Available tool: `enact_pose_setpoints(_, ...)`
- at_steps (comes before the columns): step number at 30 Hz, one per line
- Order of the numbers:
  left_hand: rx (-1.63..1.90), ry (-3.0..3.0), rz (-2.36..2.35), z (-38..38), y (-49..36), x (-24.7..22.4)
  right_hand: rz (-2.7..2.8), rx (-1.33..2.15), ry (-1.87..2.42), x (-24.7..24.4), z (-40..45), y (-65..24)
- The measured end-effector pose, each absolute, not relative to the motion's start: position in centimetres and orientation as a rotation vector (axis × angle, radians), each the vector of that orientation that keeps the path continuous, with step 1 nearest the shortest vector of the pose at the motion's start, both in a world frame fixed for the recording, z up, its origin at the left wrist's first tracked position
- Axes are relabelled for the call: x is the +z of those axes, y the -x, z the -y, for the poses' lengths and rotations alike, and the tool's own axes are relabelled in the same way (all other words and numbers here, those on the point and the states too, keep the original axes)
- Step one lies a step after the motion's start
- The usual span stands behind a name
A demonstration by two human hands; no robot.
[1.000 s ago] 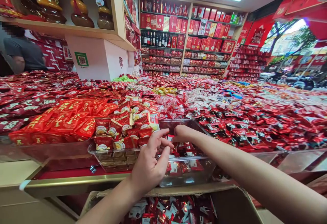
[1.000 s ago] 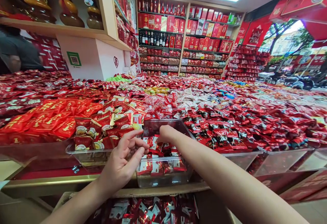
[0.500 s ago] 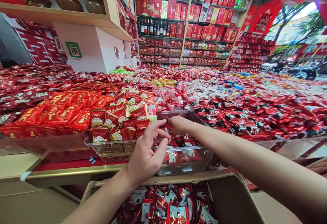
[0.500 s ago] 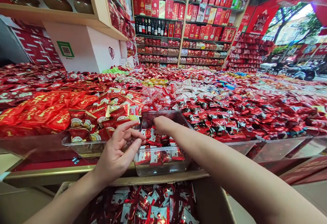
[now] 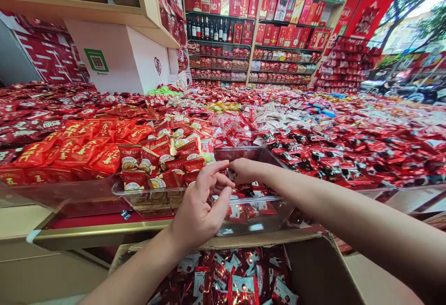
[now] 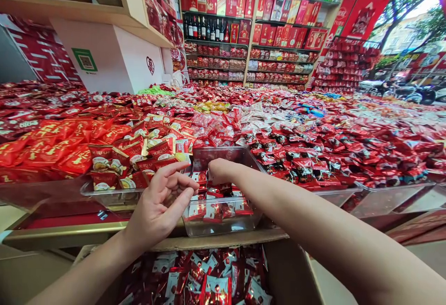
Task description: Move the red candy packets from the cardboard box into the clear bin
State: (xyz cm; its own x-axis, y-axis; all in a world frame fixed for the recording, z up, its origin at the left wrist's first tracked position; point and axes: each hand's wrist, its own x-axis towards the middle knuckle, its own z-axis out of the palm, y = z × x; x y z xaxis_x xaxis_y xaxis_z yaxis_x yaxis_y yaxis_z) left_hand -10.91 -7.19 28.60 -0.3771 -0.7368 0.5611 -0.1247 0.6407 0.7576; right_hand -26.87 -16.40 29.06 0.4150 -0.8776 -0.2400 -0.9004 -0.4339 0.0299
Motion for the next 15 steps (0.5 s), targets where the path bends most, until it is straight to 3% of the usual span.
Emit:
enact_pose_setpoints(8,-0.758,-0.693,1.863,7.3,11.0,28.7,-1.625,0.115,2.575,29.4,16.7,27.3)
enact_pose_setpoints(15,-0.654,-0.687,1.927,7.9,10.8,28.6,-1.71,-0.392,2.641,33.4,13.0,27.1)
